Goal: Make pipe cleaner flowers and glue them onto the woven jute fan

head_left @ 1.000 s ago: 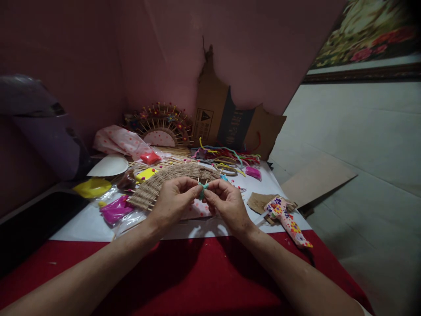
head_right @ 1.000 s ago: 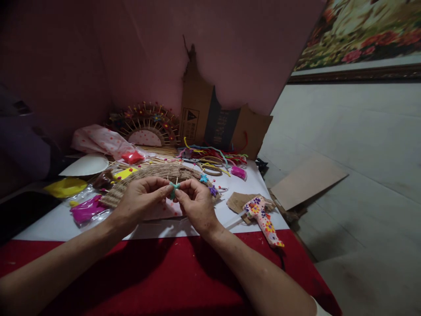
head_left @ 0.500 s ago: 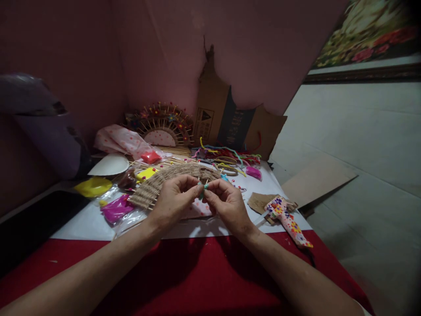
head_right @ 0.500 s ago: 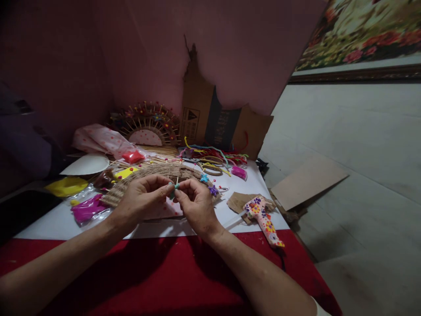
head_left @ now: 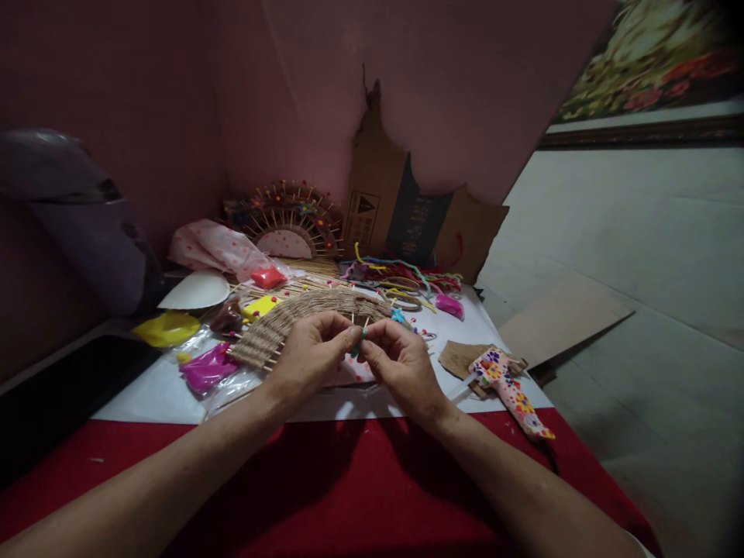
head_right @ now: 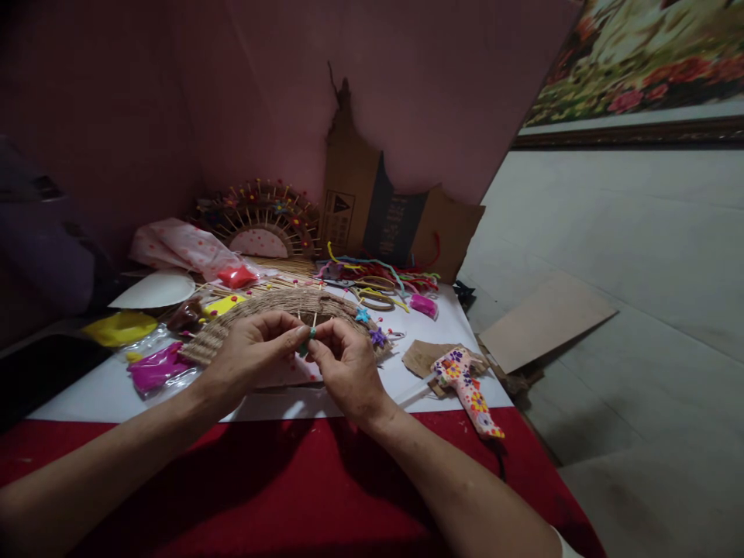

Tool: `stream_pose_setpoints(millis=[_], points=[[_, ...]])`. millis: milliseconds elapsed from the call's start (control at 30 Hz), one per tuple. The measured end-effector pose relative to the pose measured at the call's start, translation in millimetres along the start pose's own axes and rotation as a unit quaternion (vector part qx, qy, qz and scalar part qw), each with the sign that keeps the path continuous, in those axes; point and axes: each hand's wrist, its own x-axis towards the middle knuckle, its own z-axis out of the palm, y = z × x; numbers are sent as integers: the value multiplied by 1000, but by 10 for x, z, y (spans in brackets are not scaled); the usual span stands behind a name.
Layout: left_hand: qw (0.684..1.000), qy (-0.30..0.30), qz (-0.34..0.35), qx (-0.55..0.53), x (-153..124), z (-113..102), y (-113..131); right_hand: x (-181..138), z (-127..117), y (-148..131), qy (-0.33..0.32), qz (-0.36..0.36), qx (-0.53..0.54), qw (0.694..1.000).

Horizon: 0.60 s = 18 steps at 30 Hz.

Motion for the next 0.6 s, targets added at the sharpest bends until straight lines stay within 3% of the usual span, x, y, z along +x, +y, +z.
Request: stream_pose_setpoints(millis=[600], points=[[1000,6,10,10,11,-4,-29,-11,-1,27,24,-7,-9,1000]])
